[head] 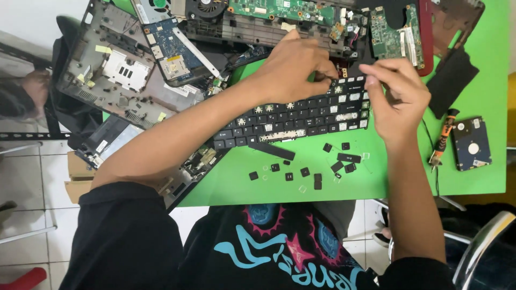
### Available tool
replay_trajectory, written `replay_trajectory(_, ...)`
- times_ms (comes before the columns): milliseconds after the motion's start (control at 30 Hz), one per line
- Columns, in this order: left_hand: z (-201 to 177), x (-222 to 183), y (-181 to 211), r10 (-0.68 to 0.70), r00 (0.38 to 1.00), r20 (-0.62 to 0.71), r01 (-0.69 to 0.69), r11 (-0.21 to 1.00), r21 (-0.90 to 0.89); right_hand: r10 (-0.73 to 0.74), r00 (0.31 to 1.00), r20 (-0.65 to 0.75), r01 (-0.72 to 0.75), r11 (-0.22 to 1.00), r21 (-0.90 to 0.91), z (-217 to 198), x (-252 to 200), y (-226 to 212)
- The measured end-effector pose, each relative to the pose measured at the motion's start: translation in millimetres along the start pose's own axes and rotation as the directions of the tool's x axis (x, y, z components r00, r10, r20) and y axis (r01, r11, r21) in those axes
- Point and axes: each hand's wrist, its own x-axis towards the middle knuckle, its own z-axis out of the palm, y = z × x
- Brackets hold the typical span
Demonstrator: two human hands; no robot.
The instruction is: Manually installing small plastic switch retainers onto a laptop keyboard frame during a repair process.
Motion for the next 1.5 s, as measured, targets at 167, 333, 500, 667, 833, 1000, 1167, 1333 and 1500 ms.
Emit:
replay_trajectory(167, -4.3, -0.8, 6.9, -0.025, 1.0, -0.019, 0.025, 1.0, 0.006, 0.159, 0.987, 0.005, -0.158, 0.976, 0.147, 1.4, 2.1, -14.0)
replay_trajectory(333, 5.5, -4.9, 4.8, 0.061, 0.991, -0.121, -0.046, 0.992, 0.121, 0.203, 0.976, 0.076, -0.213, 0.96, 0.182, 4.3, -0.5, -14.6)
replay_trajectory(500, 10.0, -6.9, 4.2, 0.101, 0.986, -0.13, -0.066, 0.966, 0.251, 0.106, 0.99, 0.09, -0.114, 0.989, 0.091, 3.4, 4.9, -18.3)
replay_trajectory(667, 13.5, -8.5, 1.7, 0.186, 0.972, -0.146, -0.128, 0.932, 0.339, 0.195, 0.977, 0.089, -0.208, 0.962, 0.174, 9.7, 4.3, -26.7)
replay_trajectory(833, 11.7, -11.1, 4.3, 0.201, 0.964, -0.172, -0.143, 0.944, 0.299, 0.132, 0.99, 0.057, -0.139, 0.98, 0.145, 9.5, 3.6, -17.5)
replay_trajectory(1000, 9.6, -11.3, 7.3, 0.174, 0.973, -0.15, -0.141, 0.968, 0.208, 0.238, 0.97, 0.04, -0.241, 0.965, 0.101, 13.1, 1.2, -17.0)
replay_trajectory(1167, 10.6, -11.0, 5.2, 0.189, 0.971, -0.149, -0.157, 0.967, 0.203, 0.267, 0.961, 0.067, -0.272, 0.96, 0.072, 14.3, 1.3, -16.2)
replay_trajectory(1333, 9.7, -12.5, 7.1, 0.174, 0.974, -0.142, -0.147, 0.972, 0.182, 0.271, 0.961, 0.057, -0.273, 0.961, 0.051, 15.7, 0.9, -17.7)
replay_trajectory(1500, 7.3, -11.1, 9.5, 0.15, 0.976, -0.158, -0.124, 0.979, 0.162, 0.155, 0.985, 0.079, -0.15, 0.987, -0.065, 14.9, 6.4, -22.4)
